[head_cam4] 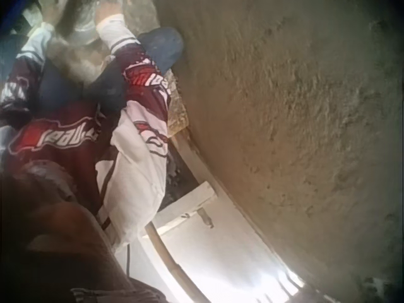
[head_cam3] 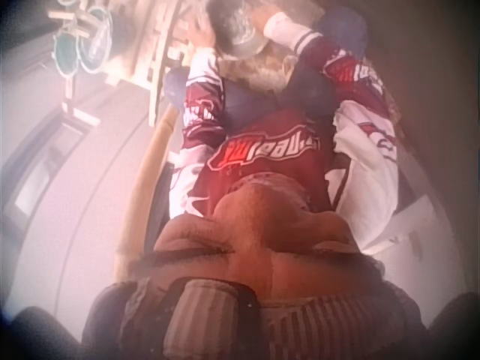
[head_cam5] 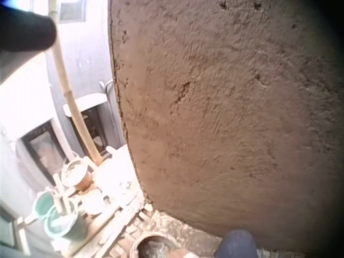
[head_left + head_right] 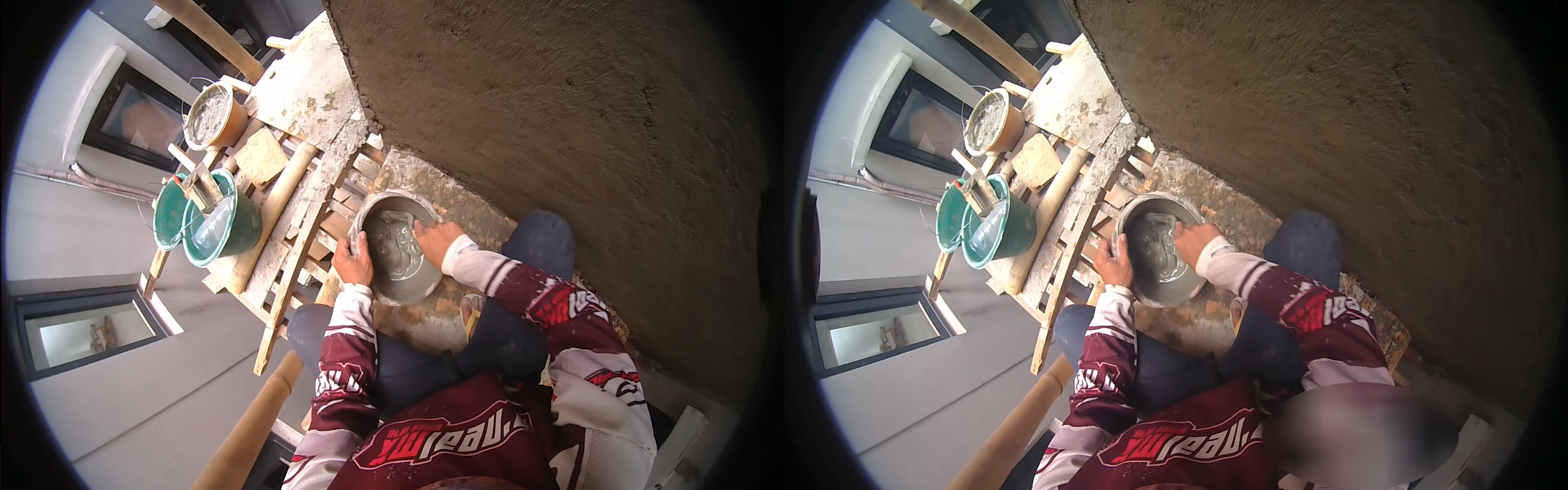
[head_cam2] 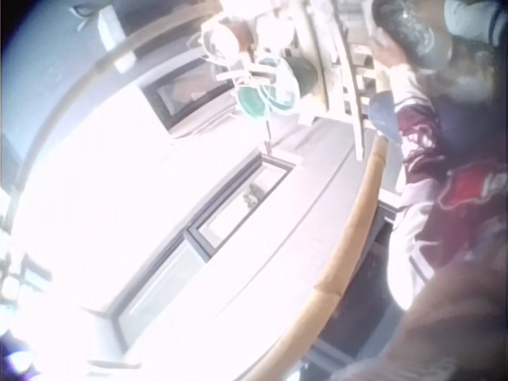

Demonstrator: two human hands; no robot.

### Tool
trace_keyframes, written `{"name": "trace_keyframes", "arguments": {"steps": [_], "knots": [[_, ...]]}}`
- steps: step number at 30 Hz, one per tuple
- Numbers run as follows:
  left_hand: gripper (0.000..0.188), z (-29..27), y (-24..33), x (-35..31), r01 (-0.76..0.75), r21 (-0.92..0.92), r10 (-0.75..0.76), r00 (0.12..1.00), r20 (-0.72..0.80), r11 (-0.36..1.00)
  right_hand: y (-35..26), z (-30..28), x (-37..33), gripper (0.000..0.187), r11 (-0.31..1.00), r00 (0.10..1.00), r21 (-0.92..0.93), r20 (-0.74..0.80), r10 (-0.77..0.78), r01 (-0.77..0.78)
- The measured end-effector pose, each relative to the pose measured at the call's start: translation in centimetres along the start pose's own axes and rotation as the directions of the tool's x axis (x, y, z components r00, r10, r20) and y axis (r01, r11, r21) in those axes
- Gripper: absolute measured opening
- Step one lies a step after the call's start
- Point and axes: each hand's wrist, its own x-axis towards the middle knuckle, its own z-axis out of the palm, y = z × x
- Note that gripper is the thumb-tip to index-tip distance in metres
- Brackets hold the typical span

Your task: The person sits on a scaffolding platform and uses a trowel to mix cement in a bucket. They repeatedly stir the mixture and occasionally add water from a nearby bucket to adjust the consistency.

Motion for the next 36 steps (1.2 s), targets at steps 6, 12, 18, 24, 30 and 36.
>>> {"name": "trace_keyframes", "arguments": {"steps": [6, 12, 18, 24, 30, 36], "knots": [[0.032, -0.5, 0.1, -0.1, -0.067, 0.057, 0.065, 0.998, 0.023, 0.996, 0.0, 3.2, -0.1, 0.044, 0.878, 0.975, 0.458, 0.221, 0.036, -0.137], [0.035, -0.5, -0.7, -0.3, -0.059, -0.028, 0.058, 0.998, -0.016, 0.998, 1.3, 5.4, 0.8, 0.046, 0.680, 0.955, 0.733, 0.210, -0.211, -0.011], [0.036, -0.4, -1.6, -0.5, -0.080, -0.026, 0.079, 0.997, -0.024, 0.996, 1.0, 1.6, 0.6, 0.047, 0.893, 0.920, 0.405, 0.237, -0.312, 0.199], [0.035, -0.2, -1.2, -0.2, -0.064, -0.019, 0.063, 0.998, -0.017, 0.998, 0.9, 0.6, 0.3, 0.034, 0.812, 0.812, 0.002, 0.009, -0.583, 0.583], [0.027, -0.3, -0.6, -0.6, 0.028, -0.076, -0.025, 0.999, 0.036, 0.997, 0.7, -6.1, -1.9, 0.042, 0.921, 0.919, -0.078, 0.144, -0.367, 0.381], [0.025, 0.5, 0.1, -0.8, -0.006, -0.102, 0.010, 0.999, 0.032, 0.995, -0.8, -3.6, -0.1, 0.048, 0.971, 0.988, -0.182, 0.040, -0.150, 0.155]]}}
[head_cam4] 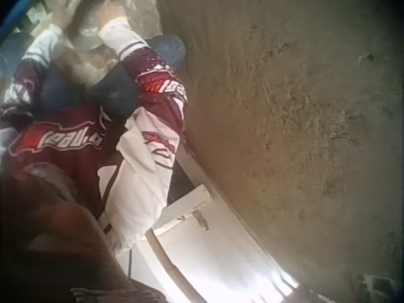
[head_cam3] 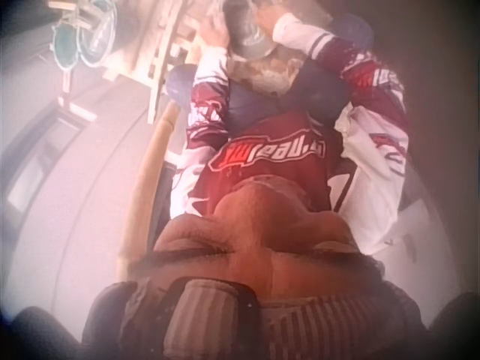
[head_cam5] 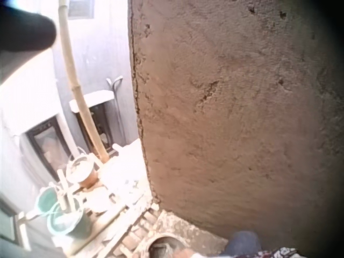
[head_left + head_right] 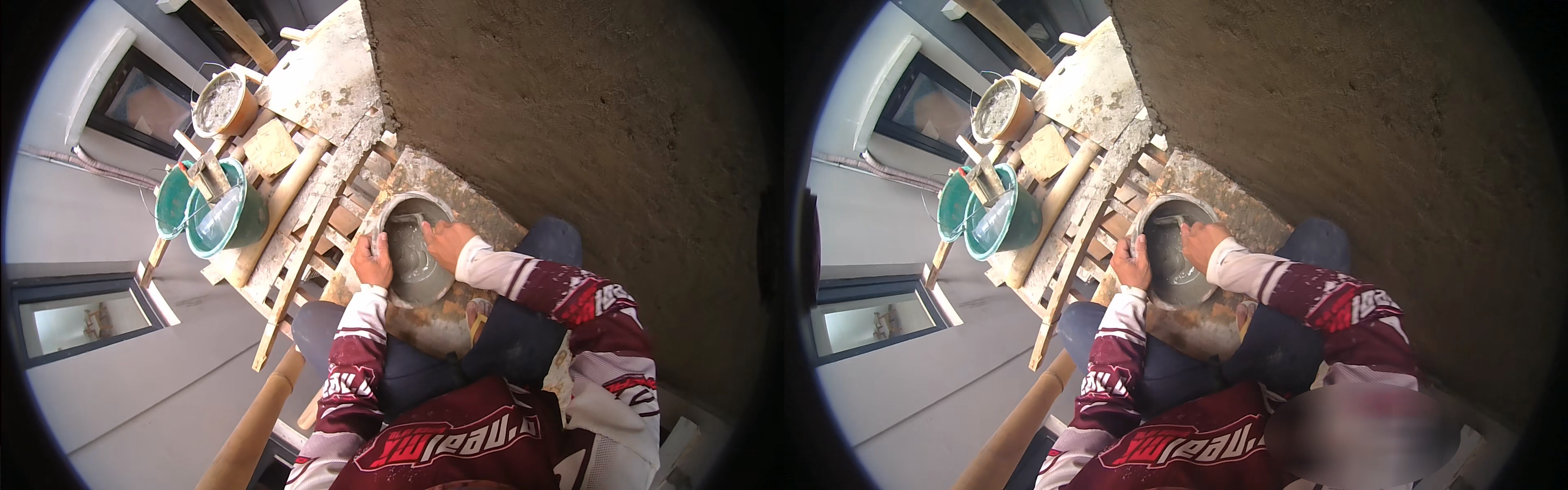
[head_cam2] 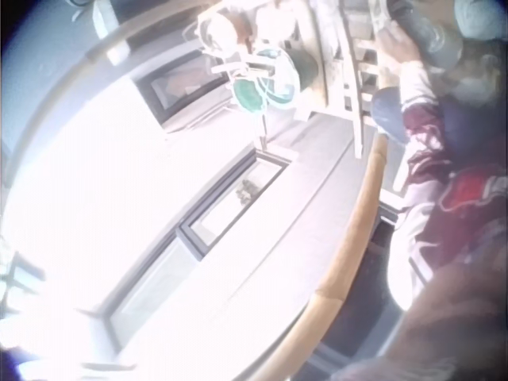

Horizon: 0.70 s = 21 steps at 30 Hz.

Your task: The person sits on a scaffolding platform and uses a trowel to mix cement in a bucket. They repeatedly stir the mixture and occasionally add water from a nearby bucket to adjust the consistency.

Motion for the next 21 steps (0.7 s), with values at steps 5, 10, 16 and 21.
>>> {"name": "trace_keyframes", "arguments": {"steps": [5, 10, 16, 21], "knots": [[0.021, 0.7, 0.8, -0.3, -0.095, -0.045, 0.093, 0.995, -0.039, 0.994, -1.9, 2.6, 2.3, 0.051, 0.982, 0.952, -0.141, 0.261, 0.161, -0.128], [0.018, 0.8, 0.4, 0.0, -0.104, -0.076, 0.099, 0.993, -0.062, 0.992, -3.1, 2.4, 4.6, 0.037, 0.995, 0.882, -0.079, 0.461, 0.094, -0.064], [0.020, -0.5, -0.1, 0.5, 0.035, -0.066, -0.033, 0.999, 0.025, 0.997, -3.2, 2.6, 5.4, 0.027, 0.997, 0.847, 0.006, 0.529, 0.057, -0.071], [0.021, -0.4, -0.5, 0.5, -0.006, -0.094, 0.008, 1.000, 0.016, 0.996, -1.8, -0.2, 5.0, 0.040, 0.999, 0.732, 0.047, 0.680, -0.036, 0.004]]}}
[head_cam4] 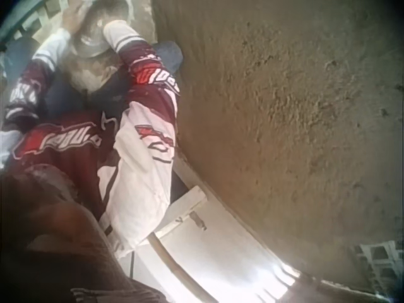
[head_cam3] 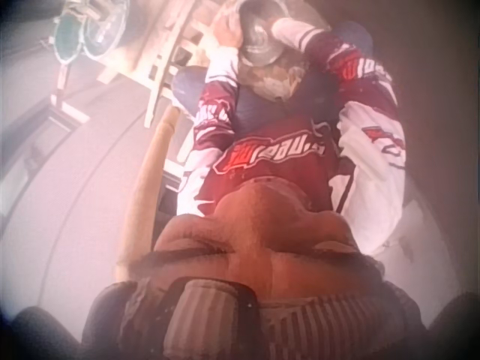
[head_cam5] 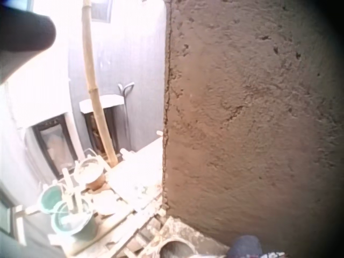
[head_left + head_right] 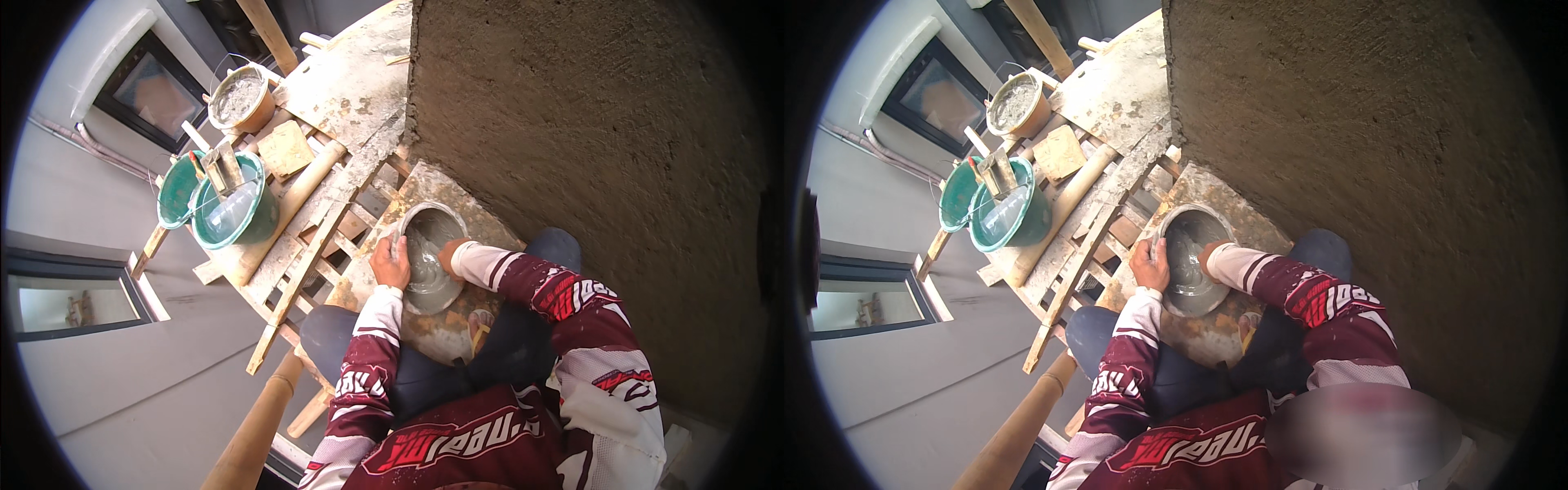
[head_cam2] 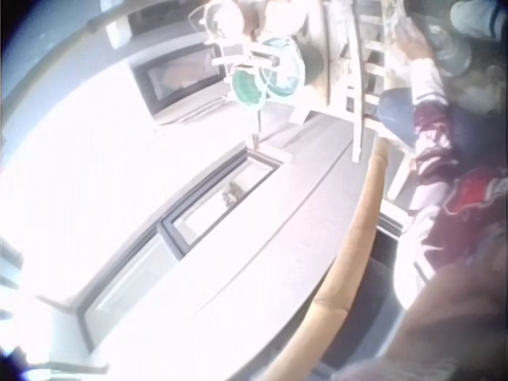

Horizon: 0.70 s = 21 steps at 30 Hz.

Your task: The person sits on a scaffolding platform and uses a trowel to mix cement in a bucket. They repeatedly stir the mixture and occasionally add water from a nearby bucket to adjust the consistency.

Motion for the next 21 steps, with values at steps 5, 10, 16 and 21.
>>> {"name": "trace_keyframes", "arguments": {"steps": [5, 10, 16, 21], "knots": [[0.021, -0.2, -0.1, 0.0, -0.004, 0.013, 0.004, 1.000, 0.002, 1.000, 1.9, 3.7, -0.1, 0.039, 0.895, 0.993, 0.431, -0.079, -0.088, 0.114], [0.020, 0.0, -0.7, -0.1, 0.006, 0.008, -0.006, 1.000, -0.006, 1.000, 0.6, 6.8, -1.8, 0.032, 0.477, 0.997, 0.876, -0.040, -0.065, 0.066], [0.020, -0.1, -0.7, 0.0, -0.022, 0.003, 0.023, 1.000, -0.017, 1.000, -2.1, 8.7, -2.6, 0.023, 0.111, 0.990, 0.986, -0.114, -0.077, 0.122], [0.026, -0.7, -1.5, 0.3, 0.063, 0.065, -0.062, 0.998, -0.025, 0.996, -4.0, 9.1, -0.1, 0.021, -0.218, 0.978, 0.963, -0.183, -0.103, 0.157]]}}
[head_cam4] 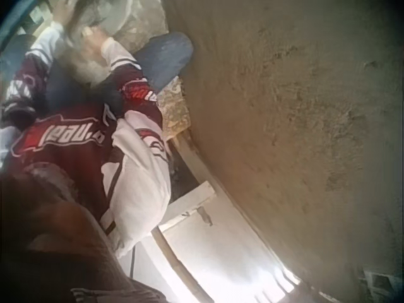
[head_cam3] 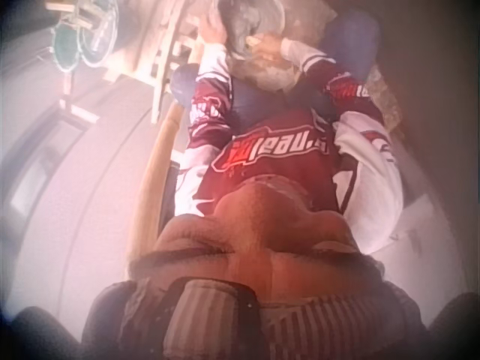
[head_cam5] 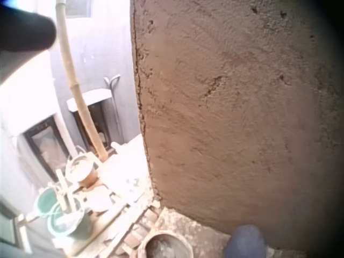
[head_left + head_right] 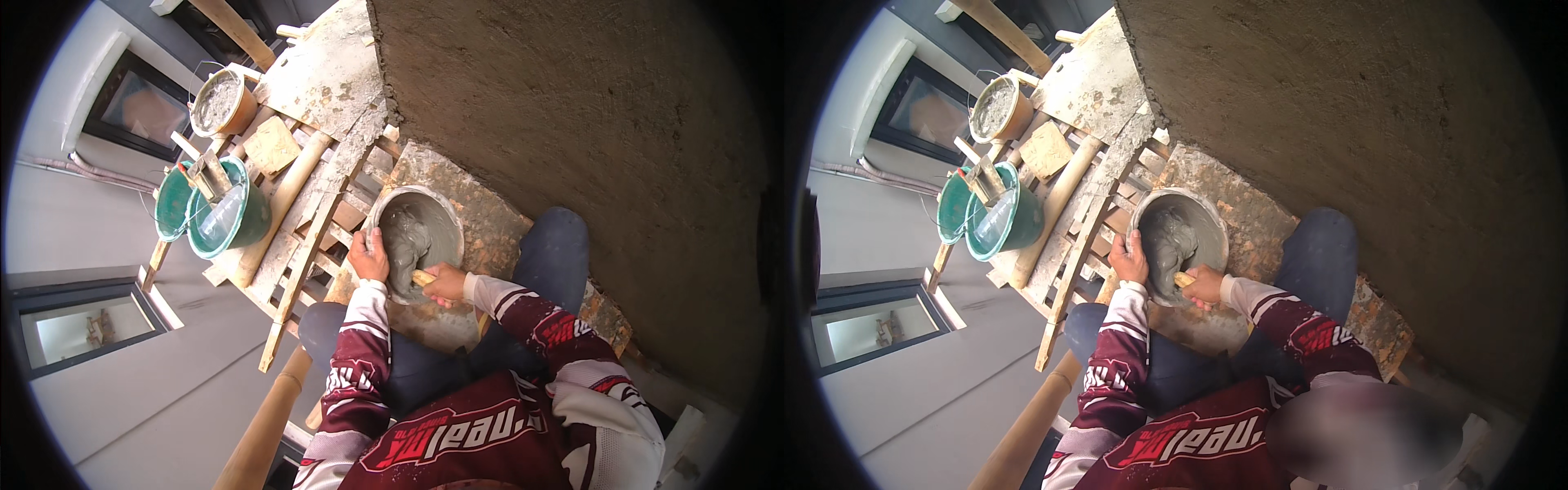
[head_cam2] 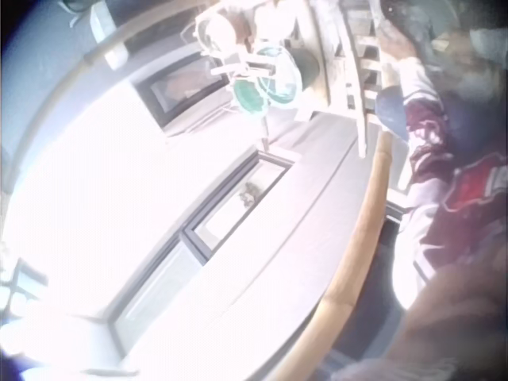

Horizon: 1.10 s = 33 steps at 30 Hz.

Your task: The person sits on a scaffolding platform and uses a trowel to mix cement in a bucket. They repeatedly stir the mixture and occasionally add water from a nearby bucket to adjust the consistency.

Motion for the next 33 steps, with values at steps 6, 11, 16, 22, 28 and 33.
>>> {"name": "trace_keyframes", "arguments": {"steps": [6, 11, 16, 22, 28, 33], "knots": [[0.033, 0.3, -1.4, -0.1, 0.052, -0.073, -0.056, 0.997, -0.058, 0.996, 1.2, 0.2, 1.1, 0.016, 0.904, 0.999, 0.428, 0.052, -0.015, -0.009], [0.029, 0.5, -3.2, -0.3, 0.119, -0.128, -0.135, 0.984, -0.119, 0.985, 1.1, 0.9, 3.3, 0.026, 0.619, 0.986, 0.784, 0.132, -0.101, -0.042], [0.031, 0.5, -2.6, -0.1, 0.161, -0.121, -0.179, 0.973, -0.148, 0.979, 2.4, 0.4, 3.6, 0.038, 0.102, 0.912, 0.963, 0.268, -0.310, -0.248], [0.030, 0.6, -1.9, -0.1, 0.139, -0.088, -0.153, 0.974, -0.169, 0.986, 2.0, 0.0, -2.4, 0.043, -0.013, 0.913, 0.970, 0.225, -0.341, -0.244], [0.028, 0.8, 1.2, -0.3, 0.137, -0.018, -0.139, 0.985, -0.104, 0.990, 1.2, -2.3, -4.8, 0.037, 0.693, 0.990, 0.712, 0.139, 0.019, -0.113], [0.025, 2.0, 2.1, -0.1, 0.068, -0.056, -0.072, 0.995, -0.073, 0.996, -3.3, -2.8, -4.7, 0.038, 0.876, 0.983, -0.456, -0.153, 0.098, -0.158]]}}
